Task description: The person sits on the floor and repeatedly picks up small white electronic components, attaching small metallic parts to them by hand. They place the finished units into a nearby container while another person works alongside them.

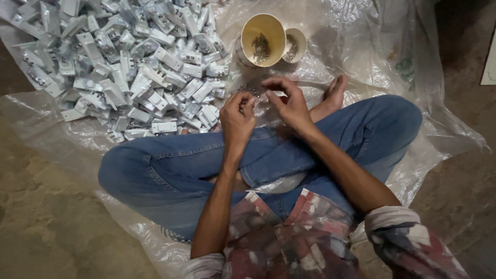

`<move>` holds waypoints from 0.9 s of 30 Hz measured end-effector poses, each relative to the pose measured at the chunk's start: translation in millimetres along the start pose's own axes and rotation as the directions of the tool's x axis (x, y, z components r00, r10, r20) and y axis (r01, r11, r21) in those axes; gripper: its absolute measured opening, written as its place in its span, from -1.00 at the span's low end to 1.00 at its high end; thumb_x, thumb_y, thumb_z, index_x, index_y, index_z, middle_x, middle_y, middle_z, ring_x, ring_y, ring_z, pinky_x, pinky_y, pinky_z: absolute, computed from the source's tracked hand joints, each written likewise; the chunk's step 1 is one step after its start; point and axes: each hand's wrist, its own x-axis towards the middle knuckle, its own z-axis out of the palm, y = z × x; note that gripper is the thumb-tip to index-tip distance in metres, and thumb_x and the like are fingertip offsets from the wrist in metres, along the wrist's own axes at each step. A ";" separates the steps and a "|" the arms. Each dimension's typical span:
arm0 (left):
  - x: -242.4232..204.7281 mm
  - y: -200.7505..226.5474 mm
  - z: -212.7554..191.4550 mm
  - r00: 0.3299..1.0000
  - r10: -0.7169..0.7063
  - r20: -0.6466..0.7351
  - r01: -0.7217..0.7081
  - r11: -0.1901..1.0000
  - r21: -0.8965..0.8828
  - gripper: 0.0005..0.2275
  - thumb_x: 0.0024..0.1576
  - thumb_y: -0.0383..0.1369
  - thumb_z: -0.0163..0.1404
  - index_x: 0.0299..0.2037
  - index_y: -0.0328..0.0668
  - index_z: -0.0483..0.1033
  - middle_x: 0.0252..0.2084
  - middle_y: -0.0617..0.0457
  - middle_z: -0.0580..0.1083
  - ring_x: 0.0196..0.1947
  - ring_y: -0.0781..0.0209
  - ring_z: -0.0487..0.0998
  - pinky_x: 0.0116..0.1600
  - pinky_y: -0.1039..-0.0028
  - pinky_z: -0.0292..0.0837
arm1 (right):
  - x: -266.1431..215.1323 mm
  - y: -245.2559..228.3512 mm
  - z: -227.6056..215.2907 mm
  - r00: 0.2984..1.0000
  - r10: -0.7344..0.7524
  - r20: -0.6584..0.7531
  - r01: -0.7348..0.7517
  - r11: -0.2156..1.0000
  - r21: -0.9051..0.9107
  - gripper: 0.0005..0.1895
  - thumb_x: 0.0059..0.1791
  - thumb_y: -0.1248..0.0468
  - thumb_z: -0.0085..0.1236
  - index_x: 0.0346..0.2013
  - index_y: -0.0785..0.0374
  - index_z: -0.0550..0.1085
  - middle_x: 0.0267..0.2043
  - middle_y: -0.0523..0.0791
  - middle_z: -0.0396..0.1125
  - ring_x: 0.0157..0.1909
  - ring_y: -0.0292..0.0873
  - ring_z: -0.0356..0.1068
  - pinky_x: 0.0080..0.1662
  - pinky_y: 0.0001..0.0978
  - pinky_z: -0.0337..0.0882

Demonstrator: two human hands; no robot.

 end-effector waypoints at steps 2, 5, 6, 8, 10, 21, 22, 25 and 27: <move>0.0 -0.8 1.2 1.000 -0.012 0.014 0.012 1.000 0.006 -0.95 0.15 -0.52 0.08 -0.23 -0.27 0.58 -0.31 -0.08 0.57 -0.35 0.05 0.61 -0.21 0.31 0.48 | -0.6 -0.2 1.4 0.997 0.078 0.012 -0.077 0.995 -0.059 -0.79 0.14 0.30 0.11 0.05 0.31 0.51 -0.04 -0.15 0.47 -0.05 -0.30 0.46 -0.02 -0.49 0.48; -0.4 -4.5 3.1 0.998 -0.055 0.031 0.056 0.998 -0.043 -0.95 0.15 -0.52 0.08 -0.22 -0.30 0.57 -0.33 -0.11 0.55 -0.39 0.04 0.61 -0.26 0.32 0.48 | -0.9 -2.3 5.0 0.982 0.177 0.068 -0.165 0.974 -0.153 -0.82 0.10 0.27 0.16 -0.08 0.31 0.56 -0.19 -0.14 0.52 -0.18 -0.32 0.49 -0.14 -0.46 0.50; -0.2 -5.5 5.3 0.999 -0.041 0.029 0.042 0.998 -0.049 -0.94 0.16 -0.50 0.07 -0.21 -0.31 0.55 -0.32 -0.12 0.55 -0.38 0.03 0.61 -0.25 0.32 0.49 | -1.0 -4.4 4.5 0.990 0.125 0.063 -0.114 0.980 -0.161 -0.83 0.09 0.29 0.17 -0.08 0.31 0.56 -0.17 -0.13 0.52 -0.16 -0.30 0.49 -0.12 -0.45 0.50; -0.1 -8.2 8.8 1.000 -0.011 0.025 0.013 0.998 -0.062 -0.92 0.18 -0.47 0.05 -0.20 -0.33 0.53 -0.29 -0.13 0.55 -0.36 0.01 0.62 -0.24 0.32 0.51 | -1.7 -10.1 5.2 0.998 0.019 0.054 -0.009 0.984 -0.179 -0.84 0.06 0.32 0.20 -0.09 0.31 0.56 -0.13 -0.10 0.50 -0.13 -0.27 0.50 -0.09 -0.43 0.50; -1.0 -11.2 11.4 0.999 0.042 0.013 -0.041 0.996 -0.077 -0.89 0.25 -0.43 -0.01 -0.19 -0.35 0.49 -0.26 -0.18 0.53 -0.32 -0.06 0.61 -0.23 0.28 0.50 | -3.6 -17.4 7.5 0.984 -0.175 0.026 0.174 0.929 -0.328 -0.85 0.03 0.36 0.24 -0.12 0.31 0.57 -0.16 -0.06 0.50 -0.16 -0.16 0.51 -0.10 -0.36 0.47; -7.9 -26.9 19.8 0.973 -0.203 0.111 0.205 0.979 -0.003 -0.66 0.38 -0.21 -0.21 -0.27 -0.33 0.48 -0.35 -0.34 0.48 -0.30 -0.31 0.54 -0.18 0.04 0.37 | -15.1 -22.4 12.9 0.931 -0.362 0.039 0.343 0.836 -0.428 -0.85 0.00 0.46 0.19 -0.13 0.35 0.52 -0.18 0.03 0.44 -0.10 0.04 0.46 -0.06 -0.23 0.44; -3.9 -21.9 16.2 0.997 -0.042 0.058 0.043 0.999 -0.023 -0.68 0.40 -0.23 -0.26 -0.21 -0.33 0.45 -0.26 -0.35 0.48 -0.21 -0.38 0.49 -0.14 0.02 0.35 | -11.8 -26.2 13.6 0.923 -0.383 0.031 0.360 0.835 -0.415 -0.85 0.00 0.45 0.18 -0.13 0.37 0.51 -0.17 0.04 0.43 -0.10 0.04 0.45 -0.06 -0.23 0.44; -1.1 -1.6 11.3 0.998 0.055 0.024 -0.054 0.998 -0.041 -0.75 0.37 -0.26 -0.23 -0.13 -0.32 0.38 -0.20 -0.36 0.44 -0.14 -0.42 0.46 -0.07 0.02 0.36 | -5.7 -41.3 19.1 0.947 -0.321 -0.012 0.298 0.891 -0.342 -0.86 -0.01 0.43 0.17 -0.15 0.34 0.54 -0.22 0.00 0.45 -0.21 -0.03 0.49 -0.15 -0.30 0.47; 4.9 -1.0 9.1 0.998 0.068 0.012 -0.067 0.996 -0.061 -0.74 0.36 -0.27 -0.20 -0.22 -0.33 0.41 -0.29 -0.34 0.47 -0.23 -0.39 0.50 -0.19 0.02 0.36 | 1.4 -44.6 22.4 0.944 -0.330 -0.030 0.297 0.882 -0.365 -0.85 -0.03 0.41 0.20 -0.17 0.32 0.55 -0.23 -0.01 0.47 -0.24 -0.06 0.51 -0.17 -0.31 0.48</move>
